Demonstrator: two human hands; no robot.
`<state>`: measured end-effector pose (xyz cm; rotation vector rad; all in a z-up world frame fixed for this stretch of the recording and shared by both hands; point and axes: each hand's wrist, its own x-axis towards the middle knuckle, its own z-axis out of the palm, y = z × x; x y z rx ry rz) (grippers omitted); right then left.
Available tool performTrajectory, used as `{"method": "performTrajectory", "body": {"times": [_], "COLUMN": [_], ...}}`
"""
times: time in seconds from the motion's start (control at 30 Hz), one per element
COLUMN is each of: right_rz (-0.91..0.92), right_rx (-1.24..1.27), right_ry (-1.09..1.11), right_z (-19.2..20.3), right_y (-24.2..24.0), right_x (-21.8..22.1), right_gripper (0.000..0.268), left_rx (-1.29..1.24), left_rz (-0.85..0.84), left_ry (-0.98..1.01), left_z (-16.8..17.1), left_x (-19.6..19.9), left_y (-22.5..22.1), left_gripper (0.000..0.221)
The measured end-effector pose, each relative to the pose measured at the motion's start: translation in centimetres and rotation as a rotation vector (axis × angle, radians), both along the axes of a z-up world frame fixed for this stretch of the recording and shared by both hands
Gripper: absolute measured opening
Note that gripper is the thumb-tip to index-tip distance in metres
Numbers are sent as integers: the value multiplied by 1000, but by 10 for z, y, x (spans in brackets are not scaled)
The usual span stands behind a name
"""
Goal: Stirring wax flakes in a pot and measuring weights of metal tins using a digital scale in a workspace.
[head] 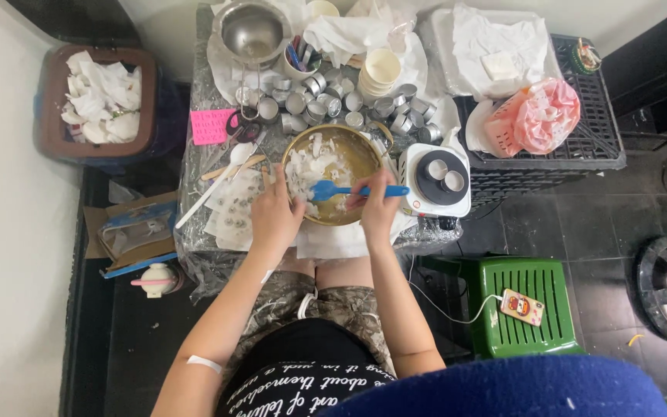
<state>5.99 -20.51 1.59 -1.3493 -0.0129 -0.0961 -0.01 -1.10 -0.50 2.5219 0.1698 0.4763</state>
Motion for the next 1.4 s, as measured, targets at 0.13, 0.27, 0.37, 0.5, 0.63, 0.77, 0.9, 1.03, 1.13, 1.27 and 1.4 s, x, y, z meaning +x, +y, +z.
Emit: {"method": "performTrajectory", "body": {"times": [0.13, 0.27, 0.37, 0.5, 0.63, 0.77, 0.9, 1.03, 1.13, 1.27, 1.4], "right_rz": [-58, -1, 88, 121, 0, -111, -18, 25, -65, -117, -28], "right_rx": [18, -287, -591, -430, -181, -192, -256, -347, -403, -381, -82], "right_ry": [-120, -259, -376, -277, 62, -149, -312, -238, -281, -227, -215], "right_z": [2, 3, 21, 11, 23, 33, 46, 21, 19, 30, 36], "right_y": [-16, 8, 31, 35, 10, 7, 37, 56, 46, 24, 17], "right_x": [19, 28, 35, 58, 86, 84, 71, 66, 64, 54, 45], "right_gripper": [36, 41, 41, 41, 42, 42, 38, 37, 43, 40, 40], "left_rx": [-35, 20, 4, 27, 15, 30, 4, -3, -8, 6, -1], "left_rz": [8, 19, 16, 5, -7, 7, -12, 4, -10, -4, 6], "left_ry": [57, 28, 20, 0, 21, 21, 43, 34, 56, 55, 30], "left_z": [-2, -3, -2, -9, -2, 0, 3, 0, 9, 7, 4], "left_x": [5, 3, 4, 5, 4, 5, 5, 6, 6, 5, 5], "left_y": [-1, -3, -3, -1, 0, 0, 1, 5, 7, 6, 4], "left_gripper": [78, 77, 77, 76, 76, 75, 74, 75, 74, 72, 71]}}
